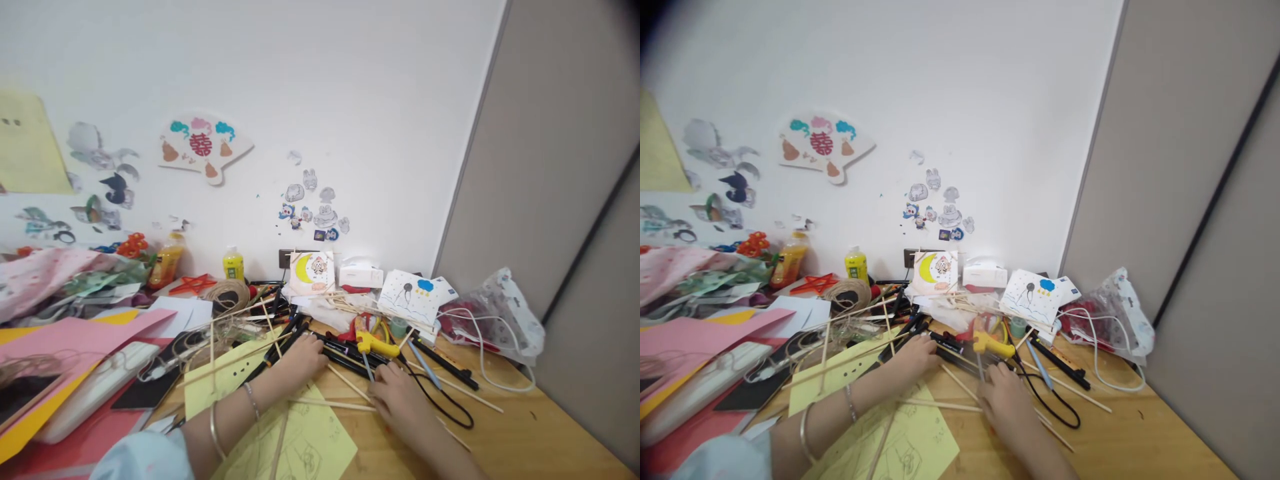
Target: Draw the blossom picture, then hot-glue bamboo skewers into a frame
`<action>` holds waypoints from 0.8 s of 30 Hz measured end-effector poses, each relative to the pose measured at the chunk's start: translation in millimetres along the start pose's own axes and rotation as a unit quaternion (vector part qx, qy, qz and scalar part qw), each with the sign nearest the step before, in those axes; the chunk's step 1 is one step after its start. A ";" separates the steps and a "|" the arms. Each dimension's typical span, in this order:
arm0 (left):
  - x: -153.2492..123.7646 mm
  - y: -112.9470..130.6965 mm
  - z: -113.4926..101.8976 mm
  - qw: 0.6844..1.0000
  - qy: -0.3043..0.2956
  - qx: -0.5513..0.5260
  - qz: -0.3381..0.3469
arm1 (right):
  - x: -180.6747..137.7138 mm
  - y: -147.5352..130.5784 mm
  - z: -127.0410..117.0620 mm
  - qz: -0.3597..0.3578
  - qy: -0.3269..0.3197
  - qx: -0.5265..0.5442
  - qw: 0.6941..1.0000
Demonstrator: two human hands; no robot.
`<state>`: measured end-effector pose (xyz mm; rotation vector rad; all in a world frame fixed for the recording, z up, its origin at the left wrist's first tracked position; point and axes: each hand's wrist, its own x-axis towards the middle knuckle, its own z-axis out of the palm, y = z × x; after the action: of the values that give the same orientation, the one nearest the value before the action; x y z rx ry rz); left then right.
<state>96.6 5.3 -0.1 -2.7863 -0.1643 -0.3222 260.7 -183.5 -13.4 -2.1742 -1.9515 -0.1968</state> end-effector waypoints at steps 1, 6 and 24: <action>3.1 1.7 3.3 1.000 -0.001 0.016 0.014 | 0.0 2.0 0.7 0.003 0.004 -0.002 1.000; 18.0 8.6 10.4 0.992 -0.002 0.085 0.093 | -4.2 10.9 2.1 0.016 0.026 0.035 0.999; -1.1 102.7 -59.7 0.971 0.145 0.086 0.170 | -69.4 -9.6 17.7 0.098 -0.041 0.450 0.887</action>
<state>98.9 -111.3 22.6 -2.4994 0.3353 -0.5889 242.6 -245.0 -46.6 -1.7014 -1.3872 0.7054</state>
